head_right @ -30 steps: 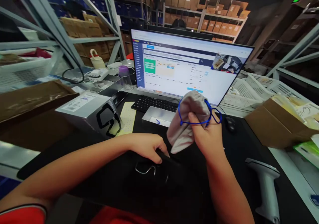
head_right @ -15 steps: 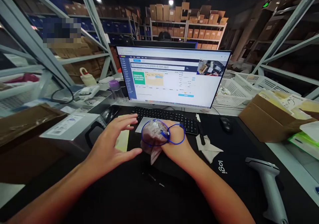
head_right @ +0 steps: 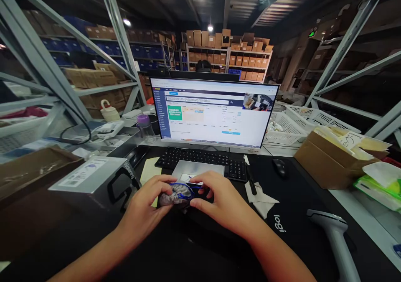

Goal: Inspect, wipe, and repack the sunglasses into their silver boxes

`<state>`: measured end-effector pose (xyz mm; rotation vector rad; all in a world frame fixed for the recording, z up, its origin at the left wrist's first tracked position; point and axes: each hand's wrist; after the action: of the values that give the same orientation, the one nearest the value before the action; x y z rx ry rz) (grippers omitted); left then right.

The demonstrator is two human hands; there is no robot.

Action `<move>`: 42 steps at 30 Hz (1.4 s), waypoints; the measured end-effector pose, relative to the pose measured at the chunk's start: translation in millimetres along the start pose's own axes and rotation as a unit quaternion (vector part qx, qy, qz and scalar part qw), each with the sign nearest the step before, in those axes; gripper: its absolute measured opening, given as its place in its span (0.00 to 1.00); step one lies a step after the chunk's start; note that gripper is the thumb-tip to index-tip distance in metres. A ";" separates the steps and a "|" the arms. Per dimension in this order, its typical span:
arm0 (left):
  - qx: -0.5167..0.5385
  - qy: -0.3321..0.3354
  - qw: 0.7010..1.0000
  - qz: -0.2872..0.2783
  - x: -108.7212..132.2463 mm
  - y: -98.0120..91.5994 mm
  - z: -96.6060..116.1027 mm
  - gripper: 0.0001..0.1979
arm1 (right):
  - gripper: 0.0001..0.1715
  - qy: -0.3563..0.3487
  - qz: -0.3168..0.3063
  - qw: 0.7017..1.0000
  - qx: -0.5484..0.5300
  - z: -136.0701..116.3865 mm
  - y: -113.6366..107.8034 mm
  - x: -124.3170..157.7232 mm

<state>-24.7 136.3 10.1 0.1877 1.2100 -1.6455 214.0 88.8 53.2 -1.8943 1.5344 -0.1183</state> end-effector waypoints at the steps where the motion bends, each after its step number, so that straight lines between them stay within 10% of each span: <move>1: 0.000 -0.010 1.000 -0.010 2.9 1.9 -0.5 0.13 | 0.21 0.017 -0.003 1.000 0.009 0.9 3.1 -1.8; 9: -0.049 0.013 0.998 0.020 25.8 14.2 0.5 0.11 | 0.15 0.180 -0.161 0.913 -0.329 -11.8 12.4 2.7; 12: -0.076 0.044 0.994 0.065 35.7 17.7 0.3 0.10 | 0.14 0.122 -0.039 0.984 -0.125 -15.5 9.9 9.9; 15: -0.091 0.099 0.986 0.095 44.8 21.1 -0.8 0.12 | 0.15 0.027 0.092 0.991 0.097 -4.6 12.9 7.3; 24: -0.097 0.091 0.979 0.155 52.1 30.9 -11.4 0.16 | 0.05 -0.015 -0.062 0.996 -0.055 -0.3 28.0 -5.4; 30: -0.108 0.034 0.988 0.103 38.5 26.0 -9.8 0.23 | 0.08 0.080 -0.321 0.909 -0.252 -20.7 4.3 9.0; 37: -0.106 -0.051 0.987 0.112 31.4 19.4 -10.6 0.13 | 0.20 -0.133 -0.380 0.901 -0.160 -40.4 44.0 24.8; 42: -0.090 -0.035 0.986 0.137 32.1 20.5 -15.1 0.13 | 0.22 -0.136 -0.147 0.979 0.042 -27.1 45.3 21.9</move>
<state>-29.2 128.6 -29.9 0.1723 1.2138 -1.2872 170.2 54.1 41.2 -1.9676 1.0492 -0.0521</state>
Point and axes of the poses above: each hand's wrist, its own x-axis away from the middle knuckle, its own y-axis out of the palm, z = x × y, and after that the axes turned 2 degrees about -x, right-handed
